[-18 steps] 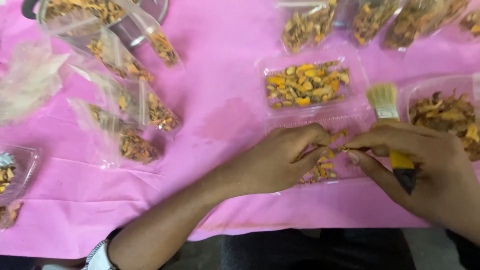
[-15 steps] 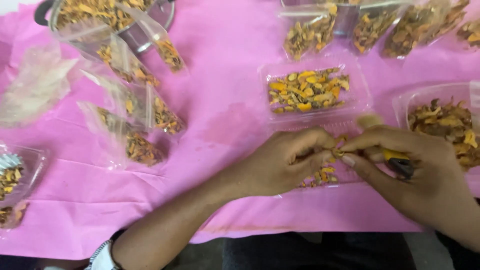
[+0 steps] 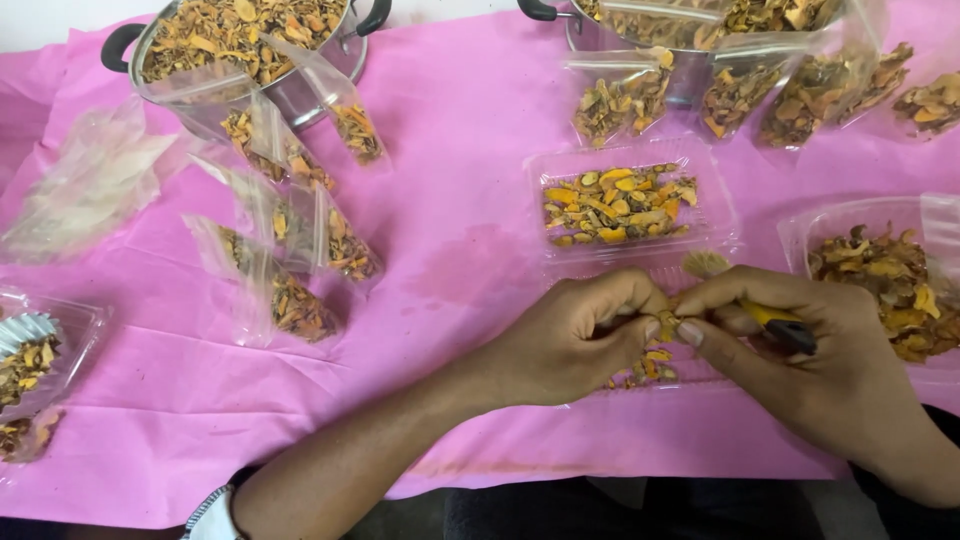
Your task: Sorting and organizing dried tea leaves into small plastic containers using a brush and manual picking.
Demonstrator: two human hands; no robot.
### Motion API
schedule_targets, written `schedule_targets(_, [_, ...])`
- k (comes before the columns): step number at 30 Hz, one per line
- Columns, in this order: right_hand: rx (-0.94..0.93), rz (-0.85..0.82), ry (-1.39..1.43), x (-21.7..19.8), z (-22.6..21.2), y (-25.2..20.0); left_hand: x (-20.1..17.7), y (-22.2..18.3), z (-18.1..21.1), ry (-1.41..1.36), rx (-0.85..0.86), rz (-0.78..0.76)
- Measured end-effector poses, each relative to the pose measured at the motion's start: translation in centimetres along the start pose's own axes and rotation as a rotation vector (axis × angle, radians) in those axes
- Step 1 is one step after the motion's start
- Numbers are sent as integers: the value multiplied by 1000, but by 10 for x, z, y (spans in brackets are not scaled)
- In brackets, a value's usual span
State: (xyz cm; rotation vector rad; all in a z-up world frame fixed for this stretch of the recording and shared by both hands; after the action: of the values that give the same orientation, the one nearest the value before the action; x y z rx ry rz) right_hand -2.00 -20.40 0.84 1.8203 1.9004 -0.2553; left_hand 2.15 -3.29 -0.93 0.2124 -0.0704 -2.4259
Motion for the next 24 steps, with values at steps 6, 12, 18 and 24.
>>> schedule_targets(6, [40,30,-70,4,5,1,3,3,-4,-143,-58,120])
schedule_targets(12, [88,53,-86,-16,-23,-4,-7,6,-9,-82,-33,257])
schedule_targets(18, [11,175,-322,-23,-51,-18,-11,7,-7,38,-96,304])
schedule_targets(24, [-205,94,-339,-10,-40,-47,-11,6,-10,10,-121,335])
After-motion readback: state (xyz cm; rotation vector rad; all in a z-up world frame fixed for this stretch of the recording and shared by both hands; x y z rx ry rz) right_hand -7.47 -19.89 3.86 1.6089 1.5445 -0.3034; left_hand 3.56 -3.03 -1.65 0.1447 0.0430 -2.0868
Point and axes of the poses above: each hand's wrist, its own y-axis towards the middle knuckle, its own x-axis out of the palm, z = x × y, the point moved 5 cm from there along y, towards the middle knuckle, and after that the axes turned 1 degree about -z, right-handed, at the moved point
